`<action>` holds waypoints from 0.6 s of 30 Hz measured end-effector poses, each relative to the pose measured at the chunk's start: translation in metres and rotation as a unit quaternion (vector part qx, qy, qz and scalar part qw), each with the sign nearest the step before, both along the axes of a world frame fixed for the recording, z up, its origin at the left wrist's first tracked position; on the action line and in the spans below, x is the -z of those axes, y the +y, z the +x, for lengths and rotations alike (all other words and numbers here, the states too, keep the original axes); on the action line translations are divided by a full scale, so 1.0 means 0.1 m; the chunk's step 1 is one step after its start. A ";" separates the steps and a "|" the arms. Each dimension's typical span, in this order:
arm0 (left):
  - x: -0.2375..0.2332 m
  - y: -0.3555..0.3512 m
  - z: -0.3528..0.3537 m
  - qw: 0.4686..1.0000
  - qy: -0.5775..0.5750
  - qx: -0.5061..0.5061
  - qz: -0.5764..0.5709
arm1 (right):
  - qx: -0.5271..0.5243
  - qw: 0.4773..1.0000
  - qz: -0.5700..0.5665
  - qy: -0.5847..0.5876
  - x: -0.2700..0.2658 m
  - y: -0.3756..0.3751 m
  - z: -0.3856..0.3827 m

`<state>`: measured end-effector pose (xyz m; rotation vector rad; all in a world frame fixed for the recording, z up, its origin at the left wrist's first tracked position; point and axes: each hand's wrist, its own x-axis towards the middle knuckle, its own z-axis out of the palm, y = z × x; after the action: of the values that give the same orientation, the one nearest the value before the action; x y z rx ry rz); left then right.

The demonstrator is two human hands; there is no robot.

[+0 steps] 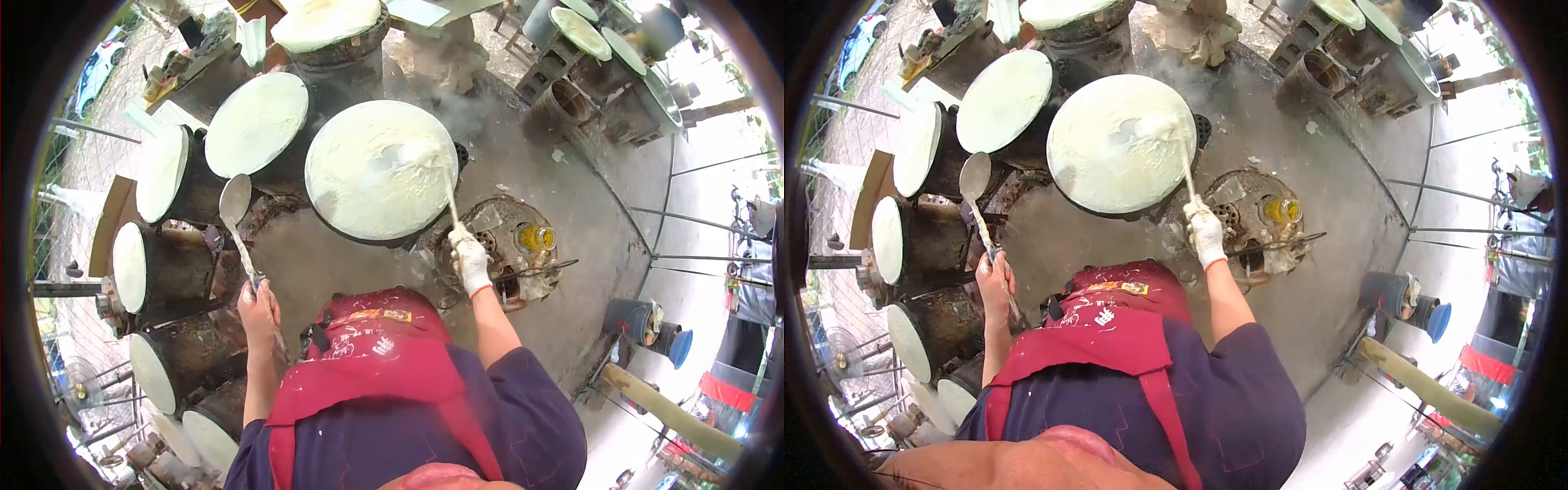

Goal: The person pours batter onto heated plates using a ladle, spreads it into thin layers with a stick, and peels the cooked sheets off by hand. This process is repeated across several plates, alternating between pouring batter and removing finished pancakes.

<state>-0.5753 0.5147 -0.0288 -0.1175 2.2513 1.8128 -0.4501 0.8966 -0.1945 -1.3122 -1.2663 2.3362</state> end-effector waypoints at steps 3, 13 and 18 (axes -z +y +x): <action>0.09 0.02 -0.04 1.000 -0.018 0.001 0.004 | -0.098 0.995 -0.001 0.009 -0.21 -0.26 -0.07; 0.04 0.15 0.09 0.999 -0.040 0.004 -0.016 | -0.133 0.986 0.015 0.101 0.09 0.02 -0.16; 0.04 0.31 -0.14 0.992 -0.105 0.047 0.047 | -0.159 0.974 0.082 0.139 0.06 0.38 -0.31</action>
<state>-0.5898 0.5459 -0.0330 -0.1726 1.9913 1.7658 -0.4814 0.9342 -0.2009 -0.7452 -1.6284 2.4420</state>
